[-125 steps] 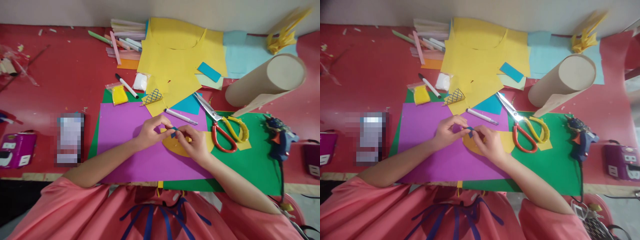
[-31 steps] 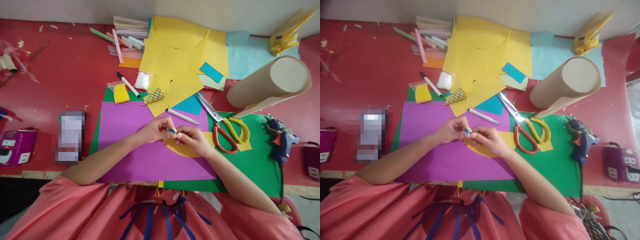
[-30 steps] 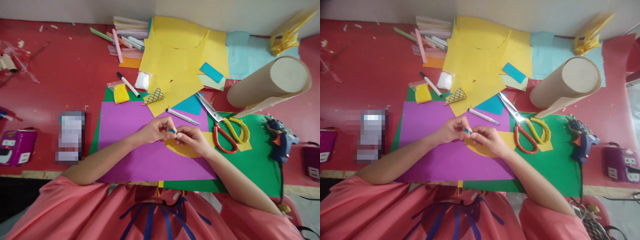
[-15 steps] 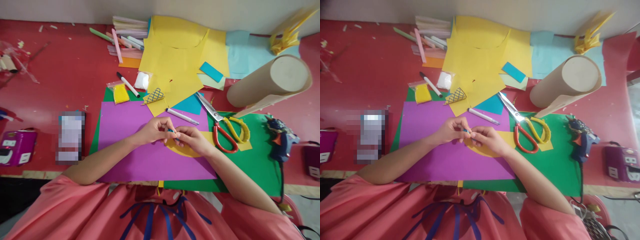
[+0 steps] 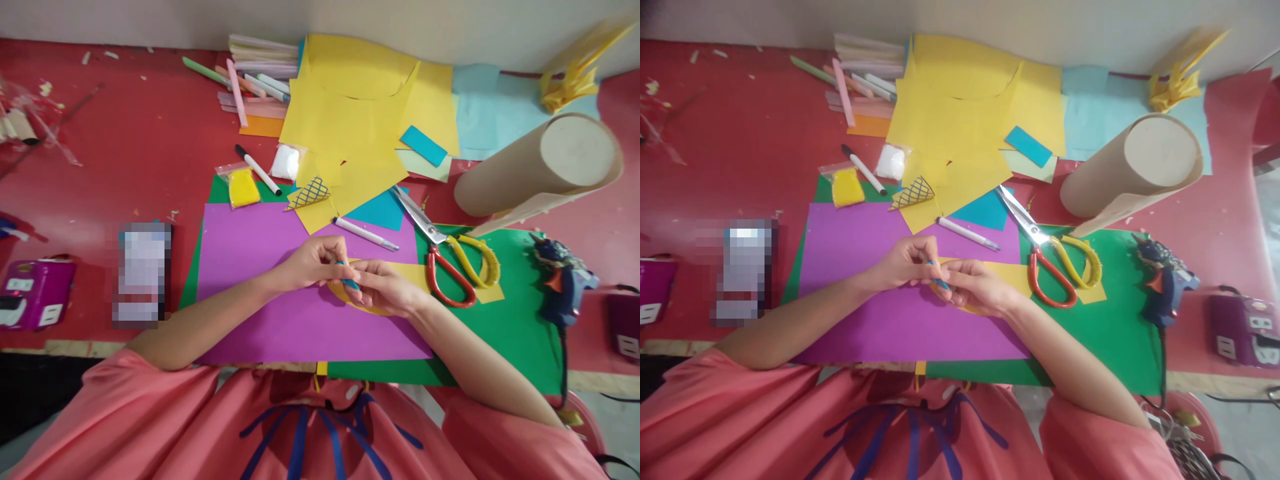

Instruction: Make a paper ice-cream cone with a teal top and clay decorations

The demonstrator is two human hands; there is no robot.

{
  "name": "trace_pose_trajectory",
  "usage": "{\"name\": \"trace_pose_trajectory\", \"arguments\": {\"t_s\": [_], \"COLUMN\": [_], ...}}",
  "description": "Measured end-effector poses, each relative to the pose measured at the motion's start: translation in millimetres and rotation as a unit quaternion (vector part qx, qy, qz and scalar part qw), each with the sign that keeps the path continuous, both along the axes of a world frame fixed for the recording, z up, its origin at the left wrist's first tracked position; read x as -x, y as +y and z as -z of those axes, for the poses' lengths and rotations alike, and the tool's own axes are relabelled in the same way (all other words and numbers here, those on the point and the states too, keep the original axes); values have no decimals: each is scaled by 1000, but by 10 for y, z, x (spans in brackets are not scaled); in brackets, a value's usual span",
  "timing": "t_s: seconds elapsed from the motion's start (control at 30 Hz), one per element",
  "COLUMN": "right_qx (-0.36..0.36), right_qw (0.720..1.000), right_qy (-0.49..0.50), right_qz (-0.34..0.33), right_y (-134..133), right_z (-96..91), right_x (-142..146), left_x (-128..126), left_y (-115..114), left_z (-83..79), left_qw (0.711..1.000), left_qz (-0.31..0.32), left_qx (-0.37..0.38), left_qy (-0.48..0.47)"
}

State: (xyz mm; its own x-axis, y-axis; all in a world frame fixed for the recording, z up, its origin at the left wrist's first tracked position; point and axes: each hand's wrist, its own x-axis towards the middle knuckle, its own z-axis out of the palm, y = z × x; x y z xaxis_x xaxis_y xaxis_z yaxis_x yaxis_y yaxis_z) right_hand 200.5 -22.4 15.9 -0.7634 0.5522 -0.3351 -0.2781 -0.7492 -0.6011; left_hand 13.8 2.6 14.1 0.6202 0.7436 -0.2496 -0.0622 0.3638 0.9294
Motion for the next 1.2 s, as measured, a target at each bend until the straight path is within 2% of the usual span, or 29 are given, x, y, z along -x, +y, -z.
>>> {"name": "trace_pose_trajectory", "arguments": {"t_s": [0.1, 0.3, 0.47, 0.67, 0.87, 1.2], "right_qx": [-59, -173, -260, -280, -300, -312], "right_qw": [997, 974, 941, 927, 920, 914], "right_qy": [-53, -148, -216, -238, -236, -242], "right_qz": [-7, -11, 16, 79, 89, 91], "right_y": [4, 1, -8, -22, 3, -7], "right_z": [-34, -49, -8, -8, -20, -16], "right_x": [-12, -33, -34, -21, -59, -76], "left_x": [-14, -38, -42, -14, 57, 72], "left_y": [3, 2, 18, 41, 99, 109], "left_z": [-7, -26, 11, 39, 78, 67], "left_qw": [1000, 997, 998, 1000, 997, 995], "left_qz": [12, 21, 3, -11, -21, -39], "left_qx": [27, 72, 55, -4, -61, -85], "left_qy": [5, 17, 21, -12, -43, 24]}}
